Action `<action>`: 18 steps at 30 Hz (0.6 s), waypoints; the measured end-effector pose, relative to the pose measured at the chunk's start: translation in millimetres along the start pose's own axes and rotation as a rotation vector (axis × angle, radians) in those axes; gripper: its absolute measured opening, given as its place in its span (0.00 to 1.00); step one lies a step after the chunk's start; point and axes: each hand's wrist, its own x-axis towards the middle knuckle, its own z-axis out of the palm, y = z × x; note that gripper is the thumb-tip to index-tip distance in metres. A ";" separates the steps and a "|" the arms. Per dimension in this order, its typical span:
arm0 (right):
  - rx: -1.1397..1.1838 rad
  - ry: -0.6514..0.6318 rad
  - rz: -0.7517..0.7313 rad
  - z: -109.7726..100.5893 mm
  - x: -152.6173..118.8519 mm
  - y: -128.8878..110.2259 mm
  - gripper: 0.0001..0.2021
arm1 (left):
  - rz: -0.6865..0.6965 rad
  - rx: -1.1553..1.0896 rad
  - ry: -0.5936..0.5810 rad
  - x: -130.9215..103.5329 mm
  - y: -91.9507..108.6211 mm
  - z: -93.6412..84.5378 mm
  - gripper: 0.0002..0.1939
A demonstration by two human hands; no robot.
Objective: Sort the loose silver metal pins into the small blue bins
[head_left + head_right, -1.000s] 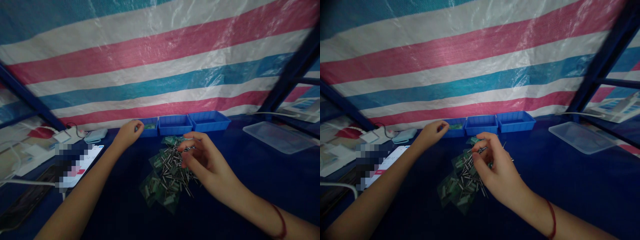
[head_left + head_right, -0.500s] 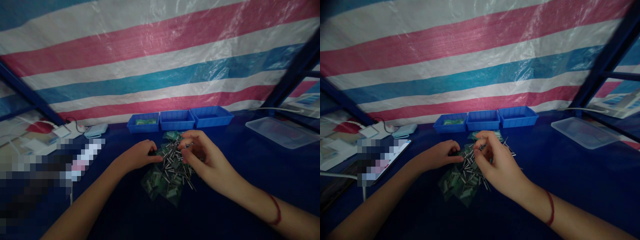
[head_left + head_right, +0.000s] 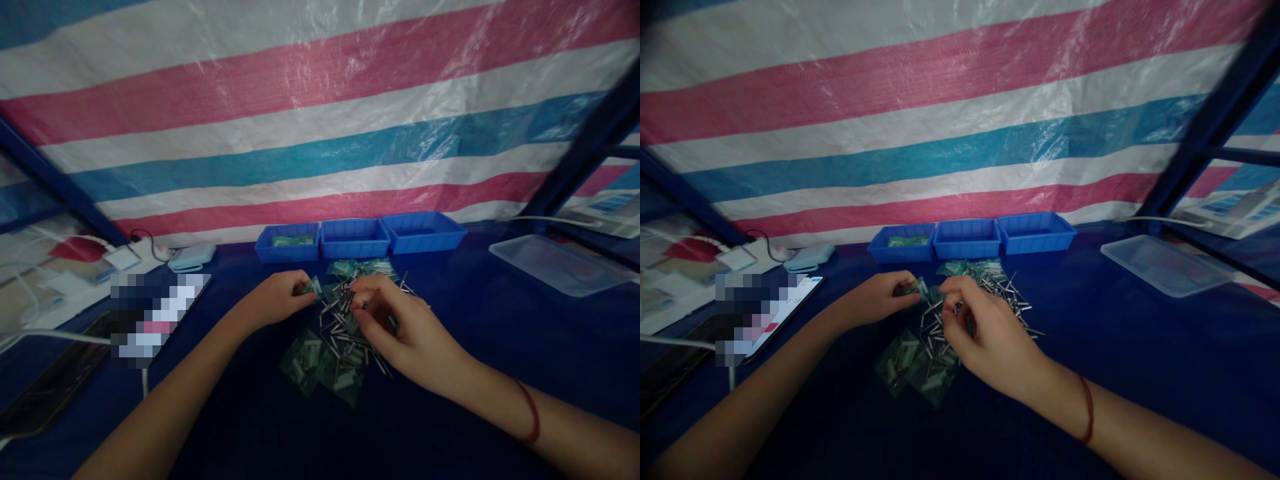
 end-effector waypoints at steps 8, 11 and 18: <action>-0.038 0.003 0.003 0.3 -0.7 0.2 0.09 | 0.065 -0.371 0.080 -5.2 19.0 -2.2 0.11; -0.026 0.076 0.013 -0.2 0.3 2.8 0.15 | 0.089 -0.406 0.087 -13.6 36.1 2.3 0.10; -0.069 0.182 -0.190 -8.4 3.9 -2.8 0.07 | 0.188 -0.631 0.117 -26.0 53.0 11.0 0.18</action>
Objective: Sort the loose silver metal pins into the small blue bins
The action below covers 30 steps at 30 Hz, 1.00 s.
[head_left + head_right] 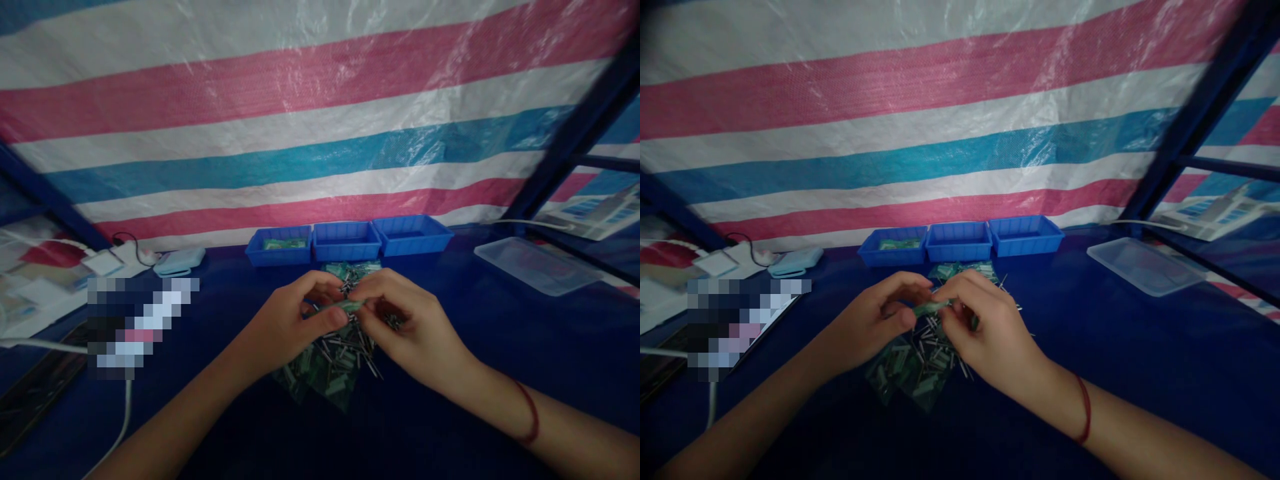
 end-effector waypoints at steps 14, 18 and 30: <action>0.004 0.121 0.059 -1.8 -2.7 -0.9 0.08 | -0.133 -0.378 0.042 2.1 -3.8 10.9 0.09; 0.299 -0.051 0.424 0.7 -0.9 -5.1 0.10 | 0.113 0.018 0.233 2.1 -9.6 9.2 0.05; 0.661 -0.013 0.553 3.9 5.3 2.6 0.13 | 0.396 0.223 0.160 -7.1 -12.9 12.9 0.22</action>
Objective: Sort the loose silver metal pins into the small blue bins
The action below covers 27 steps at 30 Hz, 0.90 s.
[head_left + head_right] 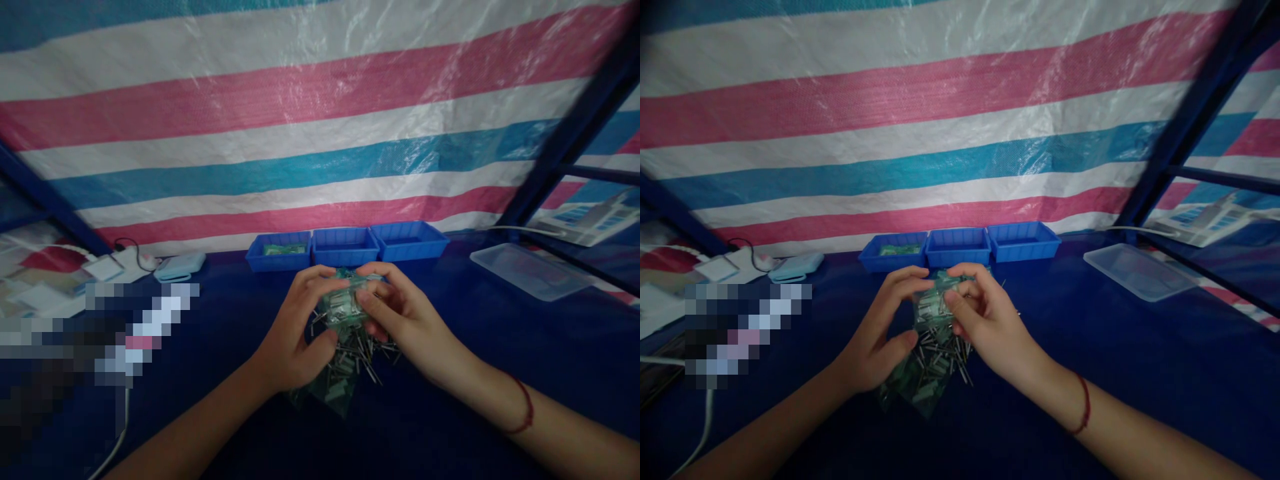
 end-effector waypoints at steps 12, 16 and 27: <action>-0.140 0.086 -0.205 -0.9 -0.6 8.3 0.15 | -0.425 -0.129 0.378 36.7 -33.5 -26.5 0.20; -0.161 0.077 -0.193 -2.7 0.4 8.4 0.15 | -0.512 0.282 0.489 67.0 -87.2 -76.9 0.24; -0.180 0.080 -0.207 -5.0 1.2 5.0 0.14 | -0.546 0.643 0.252 71.8 -106.8 -68.7 0.13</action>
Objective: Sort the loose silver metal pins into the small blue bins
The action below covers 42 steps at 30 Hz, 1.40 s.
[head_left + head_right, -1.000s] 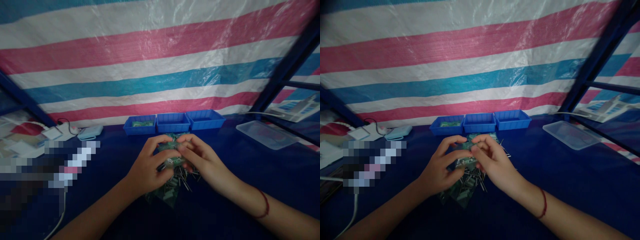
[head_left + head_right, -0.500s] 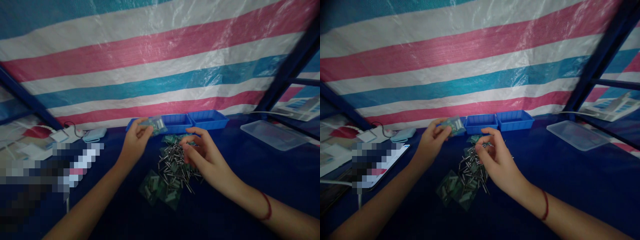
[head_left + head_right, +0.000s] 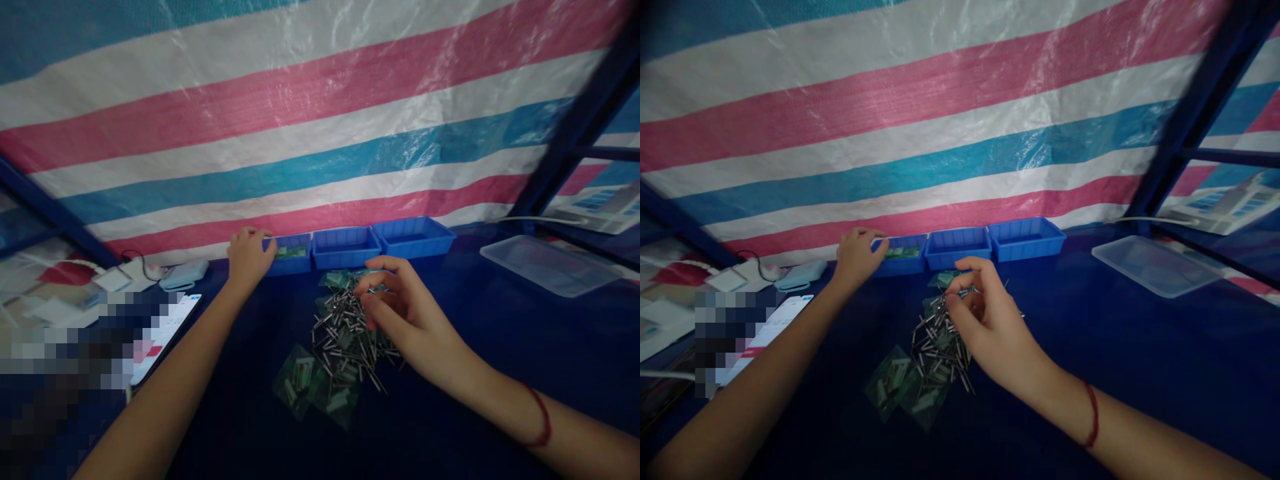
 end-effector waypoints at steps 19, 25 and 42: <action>-0.116 0.021 0.046 -3.8 5.7 7.3 0.13 | -0.030 -0.471 -0.422 -59.0 54.2 11.3 0.11; -0.202 -0.057 0.074 -4.9 9.5 8.2 0.13 | -0.131 -0.915 -0.638 -97.0 77.6 -10.8 0.08; -0.107 -0.139 -0.024 -5.8 7.9 2.8 0.03 | -0.115 -1.178 -0.565 -112.7 81.9 0.3 0.15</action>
